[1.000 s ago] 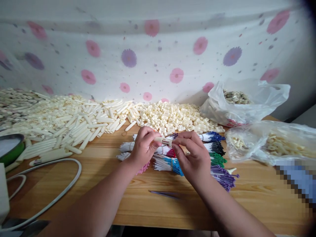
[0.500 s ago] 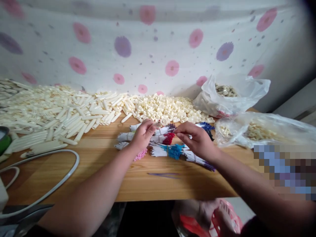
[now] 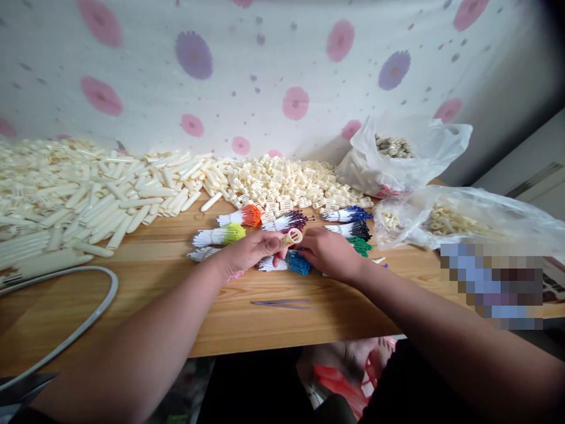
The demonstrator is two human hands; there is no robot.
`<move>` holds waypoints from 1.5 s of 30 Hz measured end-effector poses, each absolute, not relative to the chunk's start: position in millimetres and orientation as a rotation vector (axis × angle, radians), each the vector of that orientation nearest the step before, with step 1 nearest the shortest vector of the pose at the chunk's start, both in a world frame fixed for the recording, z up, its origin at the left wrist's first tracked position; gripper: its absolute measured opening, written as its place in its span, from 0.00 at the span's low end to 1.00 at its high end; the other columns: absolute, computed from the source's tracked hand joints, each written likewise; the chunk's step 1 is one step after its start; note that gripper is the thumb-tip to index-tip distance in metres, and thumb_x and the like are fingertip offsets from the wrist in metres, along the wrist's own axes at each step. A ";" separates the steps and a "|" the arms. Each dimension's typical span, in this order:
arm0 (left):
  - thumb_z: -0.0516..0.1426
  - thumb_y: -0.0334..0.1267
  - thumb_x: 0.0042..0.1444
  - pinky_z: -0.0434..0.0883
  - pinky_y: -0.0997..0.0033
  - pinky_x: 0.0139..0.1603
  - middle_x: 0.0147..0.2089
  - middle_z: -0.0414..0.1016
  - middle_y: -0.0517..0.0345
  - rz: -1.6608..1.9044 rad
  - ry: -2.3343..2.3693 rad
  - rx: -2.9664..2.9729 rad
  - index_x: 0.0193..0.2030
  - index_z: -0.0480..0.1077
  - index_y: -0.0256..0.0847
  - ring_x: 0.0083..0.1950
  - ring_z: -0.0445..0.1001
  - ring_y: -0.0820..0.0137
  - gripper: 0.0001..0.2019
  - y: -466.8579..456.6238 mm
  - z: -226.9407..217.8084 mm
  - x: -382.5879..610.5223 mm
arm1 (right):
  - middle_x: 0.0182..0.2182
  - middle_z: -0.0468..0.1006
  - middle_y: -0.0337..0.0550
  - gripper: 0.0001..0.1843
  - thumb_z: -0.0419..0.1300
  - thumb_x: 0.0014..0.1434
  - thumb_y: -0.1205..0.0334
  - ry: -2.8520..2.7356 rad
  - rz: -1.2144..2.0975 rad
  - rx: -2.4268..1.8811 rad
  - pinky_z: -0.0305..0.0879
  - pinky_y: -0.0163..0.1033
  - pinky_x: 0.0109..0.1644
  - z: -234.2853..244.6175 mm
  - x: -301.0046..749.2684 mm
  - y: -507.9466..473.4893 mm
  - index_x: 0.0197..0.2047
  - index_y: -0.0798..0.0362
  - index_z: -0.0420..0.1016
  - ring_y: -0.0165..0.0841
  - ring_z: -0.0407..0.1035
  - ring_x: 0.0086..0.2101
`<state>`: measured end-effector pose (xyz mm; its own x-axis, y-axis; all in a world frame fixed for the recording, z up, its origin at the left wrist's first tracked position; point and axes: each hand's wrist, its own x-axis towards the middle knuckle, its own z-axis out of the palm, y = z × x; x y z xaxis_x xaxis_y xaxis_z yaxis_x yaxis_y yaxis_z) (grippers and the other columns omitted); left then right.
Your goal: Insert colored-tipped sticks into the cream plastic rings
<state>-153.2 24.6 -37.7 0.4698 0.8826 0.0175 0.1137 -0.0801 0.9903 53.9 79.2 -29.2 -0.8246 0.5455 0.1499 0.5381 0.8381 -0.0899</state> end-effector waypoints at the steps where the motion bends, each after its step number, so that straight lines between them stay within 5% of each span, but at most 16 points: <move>1: 0.51 0.62 0.53 0.59 0.75 0.25 0.25 0.67 0.59 0.775 0.917 1.538 0.29 0.70 0.36 0.25 0.63 0.75 0.26 24.1 -35.9 -153.3 | 0.34 0.76 0.45 0.10 0.54 0.61 0.63 -2.867 0.028 -0.854 0.59 0.35 0.36 -30.0 52.9 80.3 0.38 0.52 0.76 0.34 0.69 0.34; 16: 0.52 0.60 0.53 0.62 0.72 0.36 0.34 0.69 0.56 0.550 0.941 1.545 0.36 0.70 0.37 0.34 0.66 0.71 0.24 23.1 -35.6 -158.7 | 0.35 0.74 0.50 0.11 0.47 0.61 0.71 -2.931 -0.422 -0.975 0.58 0.37 0.32 -8.0 70.4 82.4 0.39 0.57 0.70 0.38 0.69 0.35; 22: 0.57 0.60 0.48 0.61 0.73 0.28 0.25 0.63 0.62 0.910 0.832 1.476 0.28 0.68 0.37 0.26 0.62 0.75 0.23 25.3 -31.7 -163.0 | 0.33 0.70 0.44 0.09 0.49 0.64 0.65 -2.749 0.119 -0.768 0.59 0.34 0.36 10.0 93.3 88.2 0.35 0.55 0.69 0.31 0.65 0.32; 30: 0.63 0.41 0.46 0.57 0.77 0.23 0.22 0.68 0.62 1.074 1.207 1.443 0.24 0.70 0.35 0.23 0.62 0.77 0.11 16.1 -16.7 -138.6 | 0.31 0.71 0.43 0.04 0.56 0.59 0.70 -2.483 0.541 -0.336 0.62 0.35 0.38 5.7 39.6 75.7 0.34 0.57 0.71 0.29 0.66 0.33; 37: 0.60 0.38 0.50 0.54 0.78 0.20 0.20 0.65 0.65 1.333 1.081 1.345 0.25 0.67 0.36 0.19 0.57 0.81 0.09 24.3 -22.4 -152.6 | 0.32 0.75 0.39 0.16 0.63 0.52 0.66 -1.755 1.208 -0.399 0.68 0.35 0.36 -18.2 16.3 87.8 0.46 0.51 0.73 0.27 0.70 0.32; 45: 0.60 0.41 0.51 0.54 0.79 0.20 0.21 0.67 0.63 1.299 1.058 1.331 0.26 0.68 0.36 0.19 0.58 0.81 0.11 28.3 -30.8 -152.6 | 0.29 0.79 0.37 0.11 0.66 0.50 0.64 -1.343 1.658 -0.375 0.71 0.35 0.37 -29.5 12.4 74.4 0.40 0.48 0.78 0.26 0.73 0.29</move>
<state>-152.6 28.3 -30.8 0.0570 0.9848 0.1642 -0.0383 -0.1622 0.9860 12.4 74.4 -29.5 -0.5143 0.8010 0.3065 -0.4658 0.0392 -0.8840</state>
